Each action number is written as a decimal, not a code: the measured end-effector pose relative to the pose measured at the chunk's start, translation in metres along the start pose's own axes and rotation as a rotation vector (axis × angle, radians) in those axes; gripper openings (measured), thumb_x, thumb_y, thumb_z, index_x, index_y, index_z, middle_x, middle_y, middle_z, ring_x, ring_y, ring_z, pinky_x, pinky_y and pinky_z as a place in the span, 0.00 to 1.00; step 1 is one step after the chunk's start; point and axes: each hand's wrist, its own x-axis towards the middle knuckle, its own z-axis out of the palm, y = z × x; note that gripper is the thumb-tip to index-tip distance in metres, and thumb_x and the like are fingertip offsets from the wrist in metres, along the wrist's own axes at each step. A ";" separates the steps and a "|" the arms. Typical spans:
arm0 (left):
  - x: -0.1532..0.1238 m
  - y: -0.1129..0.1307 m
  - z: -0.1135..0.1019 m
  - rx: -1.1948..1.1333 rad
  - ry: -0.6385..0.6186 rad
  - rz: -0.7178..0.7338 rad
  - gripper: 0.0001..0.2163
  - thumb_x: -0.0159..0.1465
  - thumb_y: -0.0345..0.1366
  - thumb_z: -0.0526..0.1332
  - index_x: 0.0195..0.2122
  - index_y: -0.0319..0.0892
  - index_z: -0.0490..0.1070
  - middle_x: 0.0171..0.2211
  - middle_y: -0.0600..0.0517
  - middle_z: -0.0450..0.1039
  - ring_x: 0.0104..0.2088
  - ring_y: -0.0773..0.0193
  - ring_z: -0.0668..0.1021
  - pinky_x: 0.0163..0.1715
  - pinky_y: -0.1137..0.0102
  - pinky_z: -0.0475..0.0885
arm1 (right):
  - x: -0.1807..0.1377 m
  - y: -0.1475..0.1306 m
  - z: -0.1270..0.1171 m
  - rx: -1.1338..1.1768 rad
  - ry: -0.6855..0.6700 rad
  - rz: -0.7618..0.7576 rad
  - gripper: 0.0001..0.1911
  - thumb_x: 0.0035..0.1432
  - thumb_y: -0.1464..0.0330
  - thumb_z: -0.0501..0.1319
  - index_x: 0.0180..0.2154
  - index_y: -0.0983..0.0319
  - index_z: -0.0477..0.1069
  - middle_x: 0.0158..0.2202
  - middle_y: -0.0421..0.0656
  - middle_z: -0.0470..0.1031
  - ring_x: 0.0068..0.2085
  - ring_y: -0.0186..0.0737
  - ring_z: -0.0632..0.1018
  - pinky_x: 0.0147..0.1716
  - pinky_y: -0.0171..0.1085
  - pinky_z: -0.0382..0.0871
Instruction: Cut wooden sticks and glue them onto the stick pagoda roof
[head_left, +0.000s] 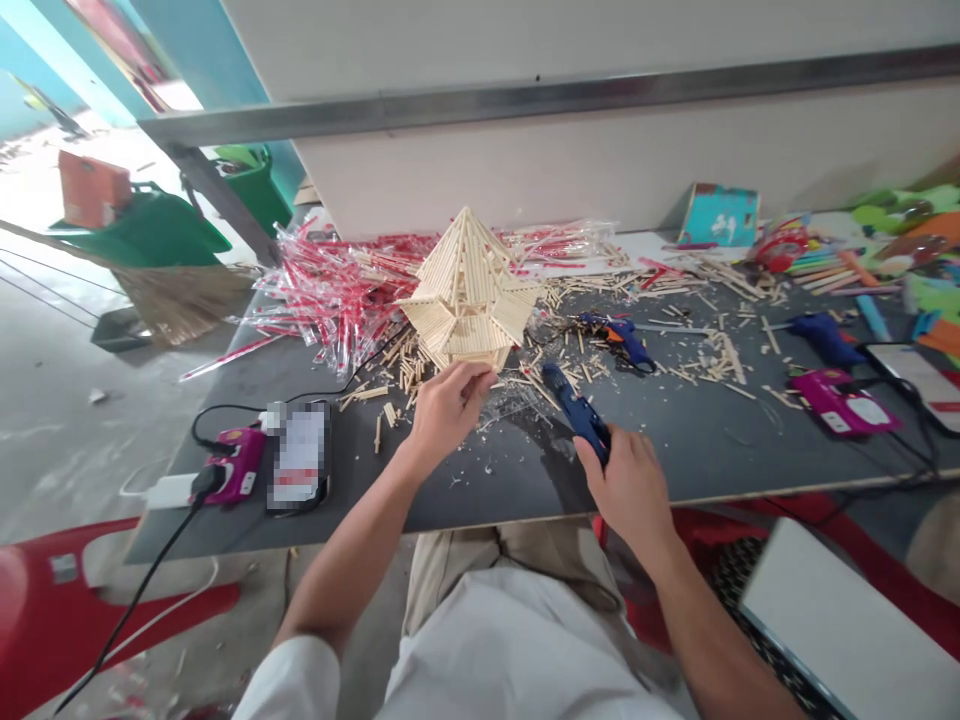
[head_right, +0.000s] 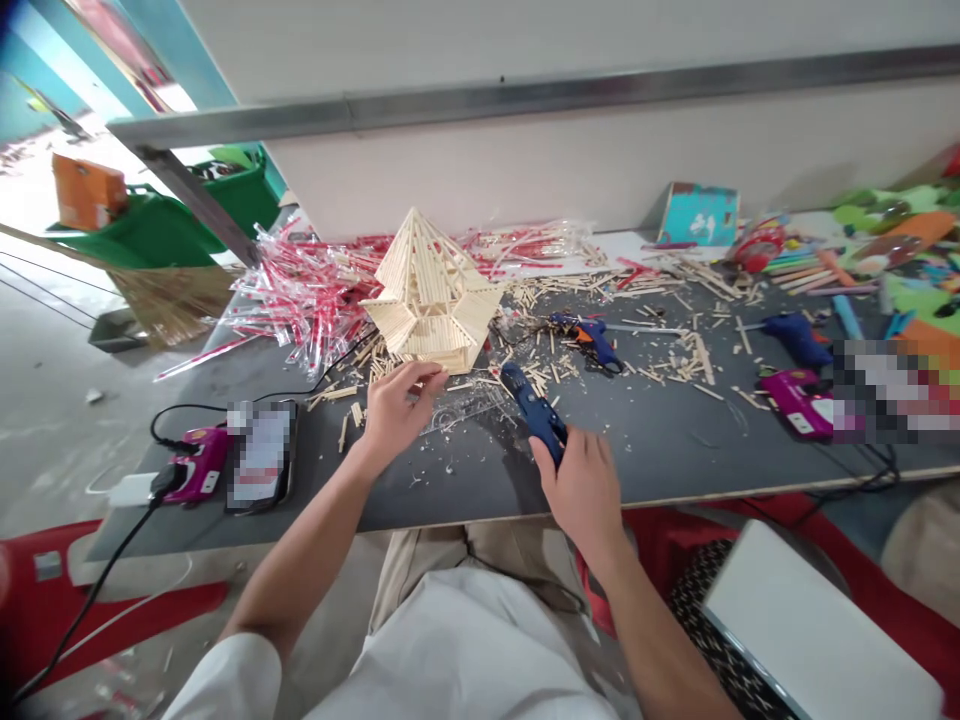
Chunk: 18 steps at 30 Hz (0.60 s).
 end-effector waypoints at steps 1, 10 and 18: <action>0.003 0.002 -0.003 -0.018 0.013 0.005 0.05 0.72 0.35 0.62 0.43 0.43 0.78 0.38 0.50 0.82 0.34 0.68 0.80 0.33 0.74 0.76 | 0.000 0.002 0.002 -0.048 0.004 0.000 0.30 0.72 0.49 0.53 0.50 0.71 0.72 0.39 0.55 0.76 0.44 0.59 0.75 0.46 0.49 0.70; 0.040 0.003 -0.048 -0.014 0.167 -0.146 0.04 0.67 0.36 0.67 0.41 0.45 0.81 0.35 0.51 0.81 0.32 0.68 0.81 0.26 0.74 0.75 | -0.005 0.020 0.022 -0.095 0.110 0.008 0.36 0.67 0.50 0.61 0.57 0.77 0.69 0.55 0.64 0.70 0.54 0.64 0.73 0.57 0.55 0.69; 0.111 -0.010 -0.085 -0.037 0.193 -0.198 0.05 0.65 0.36 0.68 0.39 0.42 0.80 0.26 0.53 0.78 0.25 0.67 0.80 0.23 0.74 0.76 | 0.006 0.023 0.017 -0.116 0.061 -0.031 0.41 0.64 0.51 0.65 0.63 0.79 0.64 0.58 0.67 0.69 0.62 0.70 0.68 0.63 0.62 0.64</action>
